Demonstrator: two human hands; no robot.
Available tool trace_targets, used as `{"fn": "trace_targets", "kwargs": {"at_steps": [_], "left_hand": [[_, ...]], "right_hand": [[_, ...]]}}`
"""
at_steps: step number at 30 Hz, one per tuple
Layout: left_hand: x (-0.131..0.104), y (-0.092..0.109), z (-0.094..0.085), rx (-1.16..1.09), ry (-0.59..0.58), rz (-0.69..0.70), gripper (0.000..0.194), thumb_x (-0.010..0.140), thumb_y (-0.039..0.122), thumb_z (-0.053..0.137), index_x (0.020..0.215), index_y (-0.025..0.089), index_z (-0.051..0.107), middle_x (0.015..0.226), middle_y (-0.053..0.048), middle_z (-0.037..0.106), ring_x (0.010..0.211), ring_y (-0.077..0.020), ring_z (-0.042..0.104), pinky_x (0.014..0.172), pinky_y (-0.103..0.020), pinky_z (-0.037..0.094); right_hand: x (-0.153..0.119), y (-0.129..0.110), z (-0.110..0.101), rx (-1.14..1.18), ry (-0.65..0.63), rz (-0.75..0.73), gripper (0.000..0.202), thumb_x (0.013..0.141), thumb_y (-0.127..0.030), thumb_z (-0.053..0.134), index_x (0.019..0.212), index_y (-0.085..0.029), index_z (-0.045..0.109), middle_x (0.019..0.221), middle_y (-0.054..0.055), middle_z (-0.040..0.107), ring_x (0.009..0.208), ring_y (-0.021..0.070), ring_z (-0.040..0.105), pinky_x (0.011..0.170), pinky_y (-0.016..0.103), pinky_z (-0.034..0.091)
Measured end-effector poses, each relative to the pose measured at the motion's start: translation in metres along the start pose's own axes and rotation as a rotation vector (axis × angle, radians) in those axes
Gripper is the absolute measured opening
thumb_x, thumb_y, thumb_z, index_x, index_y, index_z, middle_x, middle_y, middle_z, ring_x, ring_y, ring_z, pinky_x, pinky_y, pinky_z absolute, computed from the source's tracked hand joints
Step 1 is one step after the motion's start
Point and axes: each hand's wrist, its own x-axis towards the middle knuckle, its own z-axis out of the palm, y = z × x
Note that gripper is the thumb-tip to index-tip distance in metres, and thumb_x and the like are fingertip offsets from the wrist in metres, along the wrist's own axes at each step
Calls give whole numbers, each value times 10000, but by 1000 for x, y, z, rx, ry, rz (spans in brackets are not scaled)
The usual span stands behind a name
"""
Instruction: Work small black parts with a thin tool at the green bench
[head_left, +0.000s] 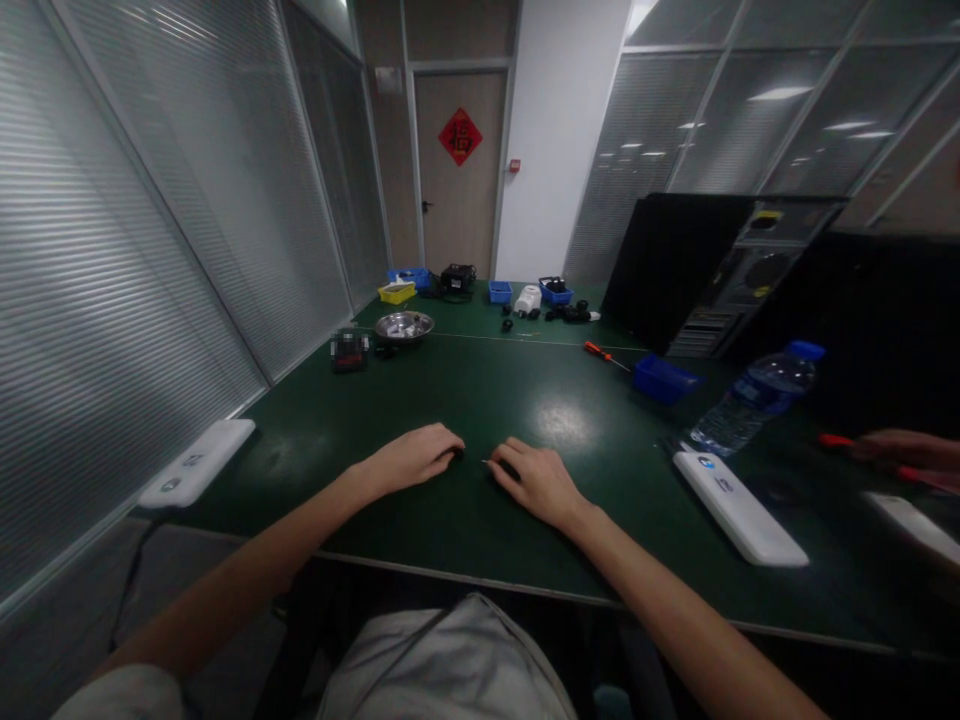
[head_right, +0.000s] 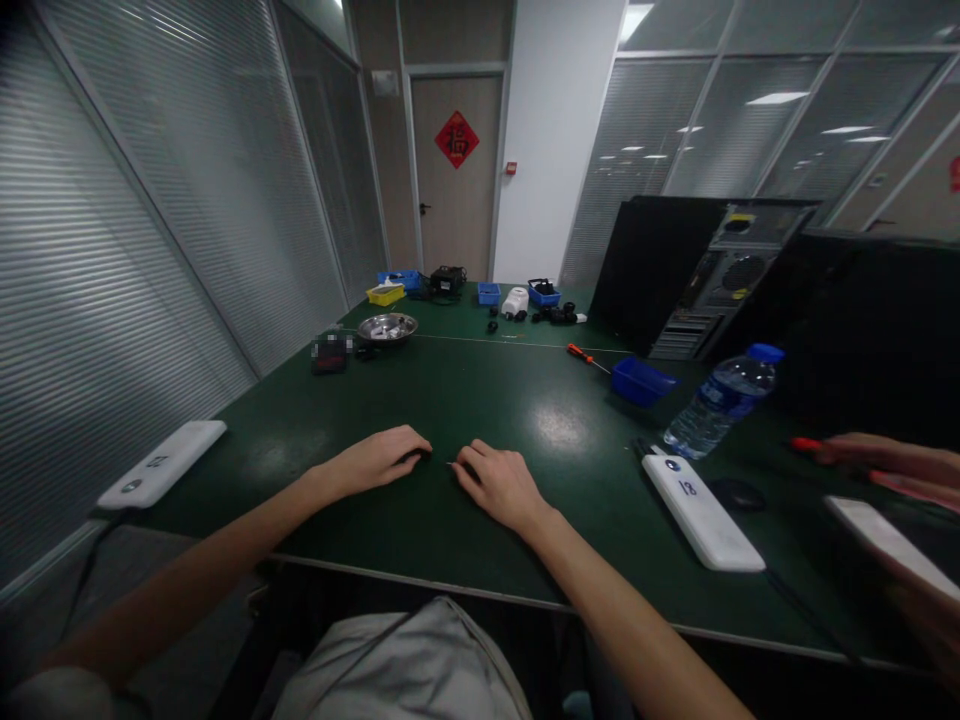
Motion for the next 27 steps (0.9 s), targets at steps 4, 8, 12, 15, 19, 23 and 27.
{"fn": "trace_targets", "kwargs": {"at_steps": [4, 8, 12, 15, 19, 23, 27], "left_hand": [[-30, -66, -36, 123, 65, -248, 360, 1004, 275, 483, 1324, 212, 636, 1268, -108, 658, 1139, -232, 615, 1009, -387, 490], [-81, -143, -81, 376, 138, -603, 411, 969, 299, 453, 1279, 136, 666, 1271, -156, 674, 1184, -297, 603, 1056, -455, 461], [-120, -182, -103, 509, 231, -786, 432, 897, 286, 466, 1205, 96, 702, 1228, -180, 706, 1157, -322, 626, 1064, -455, 460], [-127, -187, -104, 529, 242, -825, 457, 883, 300, 457, 1202, 94, 711, 1240, -176, 714, 1164, -325, 638, 1062, -442, 468], [-125, -186, -102, 542, 285, -844, 491, 903, 303, 429, 1245, 77, 698, 1272, -164, 709, 1187, -309, 643, 1073, -406, 467], [-129, -193, -102, 548, 347, -842, 445, 907, 283, 462, 1230, 106, 712, 1261, -143, 714, 1186, -319, 633, 1067, -443, 470], [-136, -205, -98, 612, 364, -796, 423, 935, 279, 441, 1177, 114, 746, 1234, -158, 711, 1161, -323, 637, 1061, -447, 472]], "right_hand": [[0, -1, -3, 12, -4, 1, 263, 1092, -398, 438, 1067, -243, 649, 1008, 17, 658, 770, 140, 628, 639, 263, 372], [0, -2, -5, 20, -5, -2, 269, 1093, -402, 436, 1060, -241, 649, 1000, 19, 655, 767, 143, 625, 637, 260, 368], [0, 0, -4, 19, -7, 3, 269, 1092, -400, 437, 1056, -238, 649, 1003, 17, 658, 758, 143, 625, 634, 262, 364], [0, 0, -3, 20, -6, 4, 260, 1089, -398, 445, 1058, -242, 651, 1004, 16, 662, 770, 147, 630, 641, 262, 366], [0, 0, -2, 23, -2, 7, 261, 1091, -394, 439, 1058, -241, 649, 1001, 18, 662, 771, 149, 629, 644, 263, 367], [1, 0, -2, 27, -5, 4, 266, 1092, -394, 437, 1054, -237, 648, 1000, 20, 661, 749, 141, 618, 635, 257, 362], [0, 1, -1, 28, -1, -4, 263, 1089, -392, 446, 1052, -232, 652, 995, 21, 660, 747, 139, 619, 637, 257, 365]]}}
